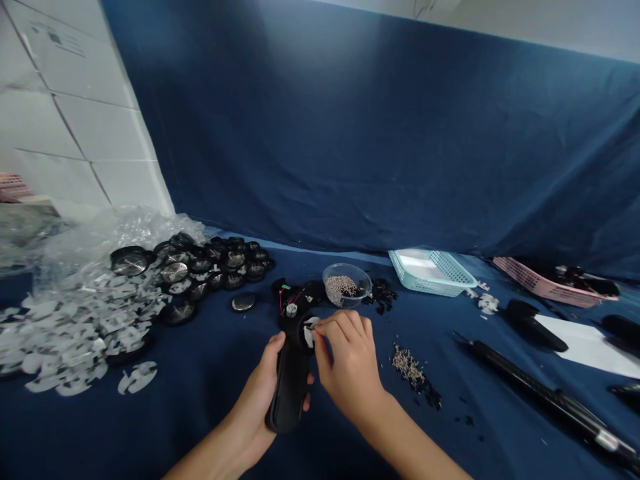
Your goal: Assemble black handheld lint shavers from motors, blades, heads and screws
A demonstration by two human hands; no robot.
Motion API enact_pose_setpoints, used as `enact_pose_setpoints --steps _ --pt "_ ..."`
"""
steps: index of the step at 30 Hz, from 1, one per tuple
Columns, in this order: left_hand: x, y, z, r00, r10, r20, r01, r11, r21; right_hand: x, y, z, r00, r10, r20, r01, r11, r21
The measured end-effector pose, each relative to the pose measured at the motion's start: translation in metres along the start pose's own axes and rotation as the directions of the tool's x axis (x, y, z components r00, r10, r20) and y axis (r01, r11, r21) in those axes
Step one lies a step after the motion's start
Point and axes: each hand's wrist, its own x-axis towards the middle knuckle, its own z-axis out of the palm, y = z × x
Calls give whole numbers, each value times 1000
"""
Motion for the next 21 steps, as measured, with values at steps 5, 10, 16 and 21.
enact_pose_setpoints --steps 5,10,16,21 --pt "8 4 -3 995 -35 89 42 996 -84 2 7 -18 996 43 -72 -49 996 -81" --pt "1 17 -5 949 -61 308 91 992 -85 -30 29 -33 998 3 66 8 987 -160" --pt "-8 18 -5 894 -80 441 128 988 -81 -75 36 -12 969 -103 222 136 981 -138" --pt "-6 15 -7 883 -59 465 115 989 -95 -52 21 -27 997 -83 9 83 990 -112"
